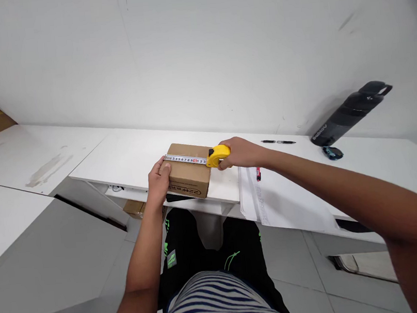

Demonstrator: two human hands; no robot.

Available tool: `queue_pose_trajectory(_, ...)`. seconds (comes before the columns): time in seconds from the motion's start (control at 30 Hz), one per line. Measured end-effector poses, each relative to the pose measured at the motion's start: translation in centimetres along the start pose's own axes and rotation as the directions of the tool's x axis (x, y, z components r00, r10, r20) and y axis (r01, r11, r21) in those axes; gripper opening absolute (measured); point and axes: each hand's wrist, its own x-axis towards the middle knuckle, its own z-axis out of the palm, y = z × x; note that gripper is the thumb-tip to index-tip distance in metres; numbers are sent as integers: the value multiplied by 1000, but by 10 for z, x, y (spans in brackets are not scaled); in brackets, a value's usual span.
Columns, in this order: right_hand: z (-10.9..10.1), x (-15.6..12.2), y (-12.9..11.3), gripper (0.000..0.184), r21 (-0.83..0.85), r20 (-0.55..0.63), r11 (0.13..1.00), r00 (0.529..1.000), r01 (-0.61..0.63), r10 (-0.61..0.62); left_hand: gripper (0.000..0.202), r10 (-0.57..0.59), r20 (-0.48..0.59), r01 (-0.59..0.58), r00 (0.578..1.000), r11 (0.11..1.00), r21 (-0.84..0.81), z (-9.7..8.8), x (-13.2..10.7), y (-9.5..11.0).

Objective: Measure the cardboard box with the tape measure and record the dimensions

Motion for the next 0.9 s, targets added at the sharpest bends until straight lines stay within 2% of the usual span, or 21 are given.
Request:
queue_pose_trajectory(0.3, -2, -8, 16, 21, 64, 19, 997, 999, -43, 41, 44, 7, -4, -7, 1000, 1000, 28, 8, 1, 2)
queue_pose_trajectory(0.63, 0, -7, 16, 28, -40, -23, 998, 999, -49, 48, 49, 12, 28, -12, 1000, 1000, 10, 8, 4, -3)
queue_pose_trajectory(0.9, 3, -13, 18, 30, -33, -46, 999, 999, -28, 27, 51, 5, 36, -6, 999, 1000, 18, 9, 2, 2)
